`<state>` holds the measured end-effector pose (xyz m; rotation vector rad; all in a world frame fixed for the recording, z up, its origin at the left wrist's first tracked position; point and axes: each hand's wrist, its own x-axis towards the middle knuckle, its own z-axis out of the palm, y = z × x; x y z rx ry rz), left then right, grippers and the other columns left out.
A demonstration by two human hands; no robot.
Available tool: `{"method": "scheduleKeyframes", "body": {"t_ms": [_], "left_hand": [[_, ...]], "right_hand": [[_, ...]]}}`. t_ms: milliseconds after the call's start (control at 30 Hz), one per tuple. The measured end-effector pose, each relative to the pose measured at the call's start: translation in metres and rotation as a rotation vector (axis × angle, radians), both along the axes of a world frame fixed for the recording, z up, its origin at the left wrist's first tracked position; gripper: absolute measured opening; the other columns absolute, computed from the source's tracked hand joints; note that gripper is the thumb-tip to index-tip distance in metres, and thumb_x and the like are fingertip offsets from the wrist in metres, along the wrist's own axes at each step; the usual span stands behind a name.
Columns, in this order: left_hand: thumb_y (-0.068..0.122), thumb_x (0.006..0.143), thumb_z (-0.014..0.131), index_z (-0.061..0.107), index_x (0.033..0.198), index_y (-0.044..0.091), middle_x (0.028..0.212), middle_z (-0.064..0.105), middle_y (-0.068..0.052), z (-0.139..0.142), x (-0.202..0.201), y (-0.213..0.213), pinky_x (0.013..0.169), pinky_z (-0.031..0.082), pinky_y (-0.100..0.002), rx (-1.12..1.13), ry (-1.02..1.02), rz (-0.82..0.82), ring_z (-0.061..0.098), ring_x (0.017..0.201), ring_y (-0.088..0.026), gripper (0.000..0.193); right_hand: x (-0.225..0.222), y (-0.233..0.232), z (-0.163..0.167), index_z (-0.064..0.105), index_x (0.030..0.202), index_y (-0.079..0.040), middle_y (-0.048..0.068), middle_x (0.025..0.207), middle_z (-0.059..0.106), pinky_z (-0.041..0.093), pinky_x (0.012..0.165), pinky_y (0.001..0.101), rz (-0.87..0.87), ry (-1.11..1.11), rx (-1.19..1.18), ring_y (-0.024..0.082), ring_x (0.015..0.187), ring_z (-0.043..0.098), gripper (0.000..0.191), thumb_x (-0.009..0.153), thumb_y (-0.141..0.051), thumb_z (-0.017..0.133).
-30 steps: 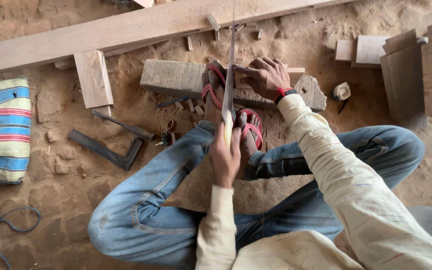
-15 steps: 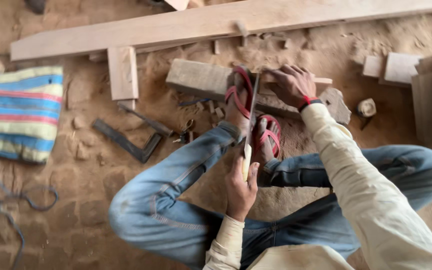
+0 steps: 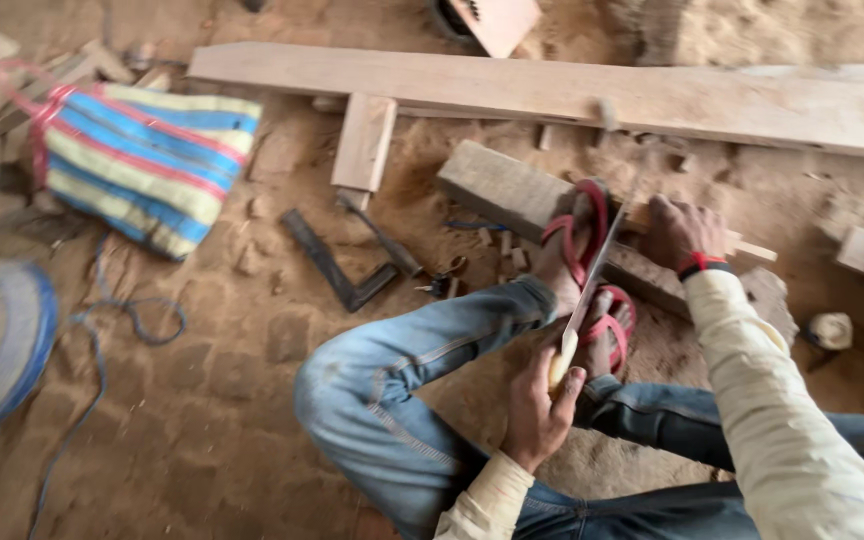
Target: The person sits on the ground and uses a hand saw to cut small wooden blocks placed on a larger wooden plank. The person repeatedly saws through the blocks, separating them into smaller pieces.
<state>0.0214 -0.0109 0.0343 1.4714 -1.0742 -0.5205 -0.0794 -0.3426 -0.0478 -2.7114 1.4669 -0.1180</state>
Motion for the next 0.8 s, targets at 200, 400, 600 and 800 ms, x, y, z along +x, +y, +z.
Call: {"method": "scheduleKeyframes", "body": {"t_ms": [200,400,600,800], "left_hand": [[0.017,0.105,0.064,0.064,0.128,-0.001,0.106,0.071,-0.024,-0.012,-0.006,-0.011,0.079,0.056,-0.043,0.133,-0.129,-0.045,0.071,0.093,-0.041,0.029],[0.012,0.104,0.062,0.059,0.12,-0.005,0.103,0.069,-0.026,-0.047,-0.001,-0.094,0.074,0.057,-0.043,-0.02,-0.143,-0.046,0.072,0.095,-0.044,0.023],[0.014,0.104,0.062,0.059,0.117,-0.004,0.108,0.072,-0.026,-0.043,0.001,-0.111,0.078,0.059,-0.042,0.039,-0.166,-0.024,0.076,0.098,-0.038,0.022],[0.011,0.096,0.068,0.067,0.129,-0.005,0.087,0.07,-0.026,-0.016,-0.017,0.061,0.063,0.055,-0.043,0.219,-0.235,-0.018,0.071,0.076,-0.041,0.037]], "right_hand": [[-0.012,-0.002,-0.002,0.069,0.114,-0.016,0.018,0.11,0.073,0.053,0.08,0.0568,-0.086,-0.026,0.149,0.043,0.098,0.069,0.06,0.074,-0.058,0.081],[-0.01,0.011,0.002,0.062,0.098,-0.012,0.017,0.088,0.074,0.052,0.067,0.0515,0.022,-0.186,-0.053,0.039,0.076,0.07,0.049,0.077,-0.05,0.084],[-0.007,0.015,0.018,0.063,0.096,-0.01,0.017,0.089,0.073,0.052,0.065,0.051,0.007,-0.218,0.036,0.038,0.074,0.071,0.058,0.075,-0.06,0.084],[-0.01,0.013,0.005,0.066,0.101,-0.016,0.015,0.097,0.074,0.051,0.066,0.0535,-0.007,-0.121,-0.022,0.042,0.083,0.069,0.042,0.076,-0.044,0.083]]}}
